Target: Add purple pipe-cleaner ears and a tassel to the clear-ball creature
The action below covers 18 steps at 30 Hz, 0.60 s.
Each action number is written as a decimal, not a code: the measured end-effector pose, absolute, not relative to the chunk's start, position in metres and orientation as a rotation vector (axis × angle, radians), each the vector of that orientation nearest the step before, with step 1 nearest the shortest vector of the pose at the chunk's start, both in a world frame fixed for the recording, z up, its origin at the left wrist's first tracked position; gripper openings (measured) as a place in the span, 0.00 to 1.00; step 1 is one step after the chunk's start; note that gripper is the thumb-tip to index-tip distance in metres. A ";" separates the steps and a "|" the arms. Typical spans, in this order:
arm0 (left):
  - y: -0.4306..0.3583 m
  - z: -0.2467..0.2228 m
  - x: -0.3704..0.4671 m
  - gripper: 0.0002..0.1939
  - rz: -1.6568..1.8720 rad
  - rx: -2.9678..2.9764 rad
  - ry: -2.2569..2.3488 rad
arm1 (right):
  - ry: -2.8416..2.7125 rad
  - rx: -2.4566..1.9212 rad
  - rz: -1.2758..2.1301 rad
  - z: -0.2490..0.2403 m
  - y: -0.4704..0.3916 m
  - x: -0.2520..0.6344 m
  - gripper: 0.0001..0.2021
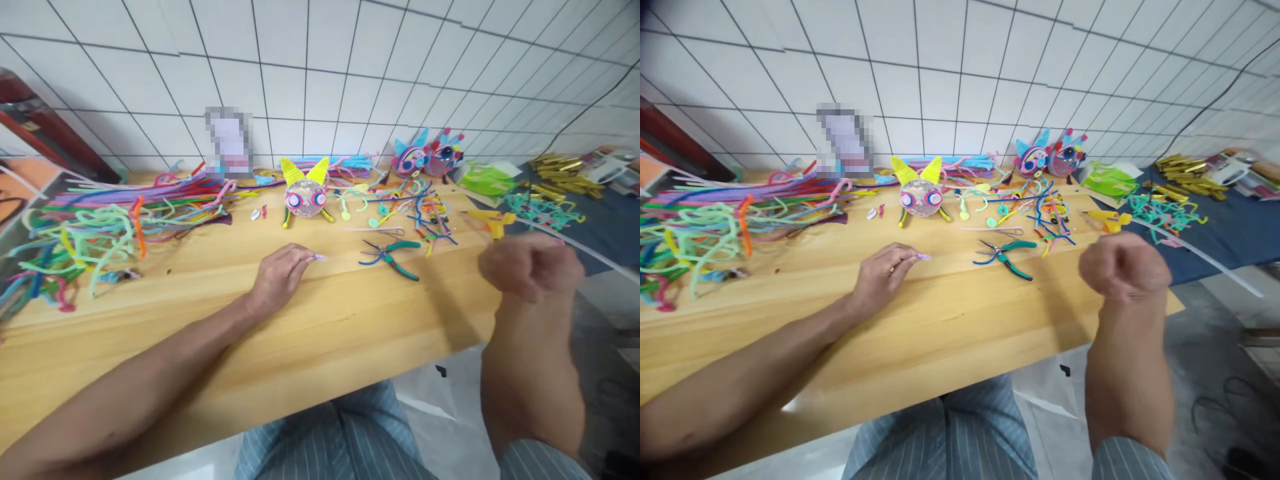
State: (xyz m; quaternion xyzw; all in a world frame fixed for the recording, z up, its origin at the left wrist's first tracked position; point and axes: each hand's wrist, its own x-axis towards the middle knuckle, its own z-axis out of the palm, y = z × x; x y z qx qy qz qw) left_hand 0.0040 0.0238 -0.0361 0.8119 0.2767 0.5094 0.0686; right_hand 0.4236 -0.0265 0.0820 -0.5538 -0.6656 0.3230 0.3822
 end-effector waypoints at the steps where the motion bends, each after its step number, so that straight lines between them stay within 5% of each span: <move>1: 0.025 -0.038 0.005 0.07 1.522 2.399 0.862 | -1.632 -1.421 0.783 0.077 -0.031 0.437 0.38; 7: 0.028 -0.042 0.005 0.08 1.494 2.282 0.910 | -1.424 -1.626 0.803 0.059 -0.069 0.445 0.22; 13: 0.026 -0.043 0.004 0.10 1.441 2.321 0.904 | -1.391 -1.473 1.403 0.047 -0.089 0.392 0.35; 18: 0.024 -0.040 0.002 0.07 1.503 2.406 0.819 | -1.512 -1.756 0.549 0.031 -0.065 0.349 0.21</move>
